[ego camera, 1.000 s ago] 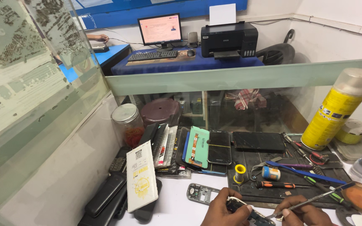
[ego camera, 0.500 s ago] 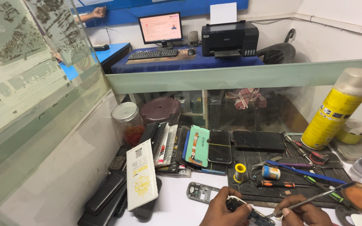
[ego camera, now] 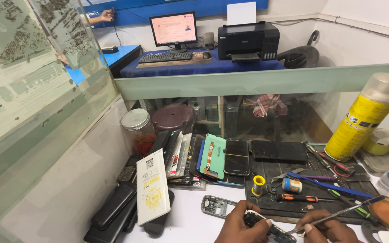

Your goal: The person cleans a mobile phone circuit board using a blue toothbrush, brushing the surface and edges. They then use a metal screwdriver to scrape or adjust small components on the board. The board is held and reoriented throughout the process.

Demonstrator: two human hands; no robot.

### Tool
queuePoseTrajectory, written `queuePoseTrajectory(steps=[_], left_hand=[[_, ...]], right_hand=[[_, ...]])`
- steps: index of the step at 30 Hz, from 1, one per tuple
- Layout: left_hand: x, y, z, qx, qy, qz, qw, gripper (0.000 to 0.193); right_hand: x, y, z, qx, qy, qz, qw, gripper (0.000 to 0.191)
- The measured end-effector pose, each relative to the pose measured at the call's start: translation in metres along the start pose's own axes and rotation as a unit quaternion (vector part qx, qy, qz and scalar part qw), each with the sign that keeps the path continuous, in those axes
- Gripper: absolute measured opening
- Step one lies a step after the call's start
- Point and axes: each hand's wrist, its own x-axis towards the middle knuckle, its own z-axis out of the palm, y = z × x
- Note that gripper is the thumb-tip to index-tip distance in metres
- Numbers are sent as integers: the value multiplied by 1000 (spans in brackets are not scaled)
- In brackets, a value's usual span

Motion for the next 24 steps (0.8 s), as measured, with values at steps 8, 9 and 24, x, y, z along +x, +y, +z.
queuePoseTrajectory(steps=[8,9,24], left_hand=[[-2,2,0,3,0,3,1000,43],[-2,3,0,3,1,4,1000,43],[-2,4,1,5,3,-9,1000,42]], right_hand=[[0,2,1,-14,26,-1,1000,14],[0,2,2,-9,31,2,999,14],[-1,-2,-1,-8,0,33,999,15]])
